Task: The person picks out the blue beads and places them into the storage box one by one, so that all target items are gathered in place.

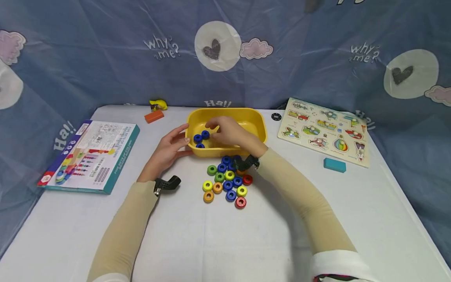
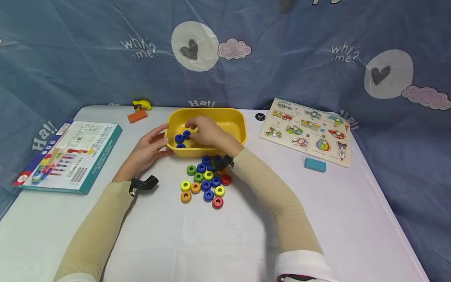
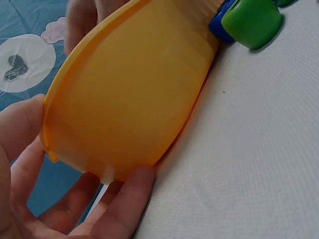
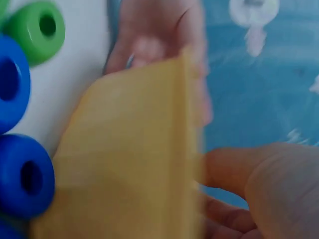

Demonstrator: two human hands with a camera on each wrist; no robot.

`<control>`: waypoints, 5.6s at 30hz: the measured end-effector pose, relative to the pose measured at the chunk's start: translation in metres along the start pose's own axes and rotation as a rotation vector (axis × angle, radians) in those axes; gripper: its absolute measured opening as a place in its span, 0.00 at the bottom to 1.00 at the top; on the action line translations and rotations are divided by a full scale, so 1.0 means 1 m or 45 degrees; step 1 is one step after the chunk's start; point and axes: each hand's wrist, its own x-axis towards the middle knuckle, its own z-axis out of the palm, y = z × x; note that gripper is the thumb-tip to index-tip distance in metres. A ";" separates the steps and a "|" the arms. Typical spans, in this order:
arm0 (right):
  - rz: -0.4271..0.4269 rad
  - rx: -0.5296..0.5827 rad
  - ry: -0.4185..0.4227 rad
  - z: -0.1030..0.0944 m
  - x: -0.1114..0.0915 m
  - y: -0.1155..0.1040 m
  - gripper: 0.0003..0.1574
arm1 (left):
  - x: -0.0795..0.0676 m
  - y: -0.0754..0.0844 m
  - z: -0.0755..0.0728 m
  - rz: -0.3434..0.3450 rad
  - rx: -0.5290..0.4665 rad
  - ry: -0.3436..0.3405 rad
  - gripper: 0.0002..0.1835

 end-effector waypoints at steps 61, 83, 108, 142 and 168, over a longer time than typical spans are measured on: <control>0.006 0.090 0.038 -0.008 -0.025 0.014 0.15 | 0.001 -0.002 -0.003 0.009 0.010 0.009 0.32; 0.055 0.141 -0.100 0.017 0.006 0.016 0.14 | -0.001 -0.002 0.003 0.002 0.019 0.029 0.31; -0.337 0.034 -0.148 0.032 -0.123 0.002 0.07 | -0.001 -0.001 0.002 -0.002 0.015 0.039 0.31; -0.334 -0.029 -0.001 0.021 -0.119 -0.001 0.10 | 0.000 -0.002 0.002 0.001 0.020 0.032 0.31; 0.160 0.065 0.000 0.009 0.009 0.036 0.12 | 0.001 -0.002 0.002 0.008 0.019 0.029 0.31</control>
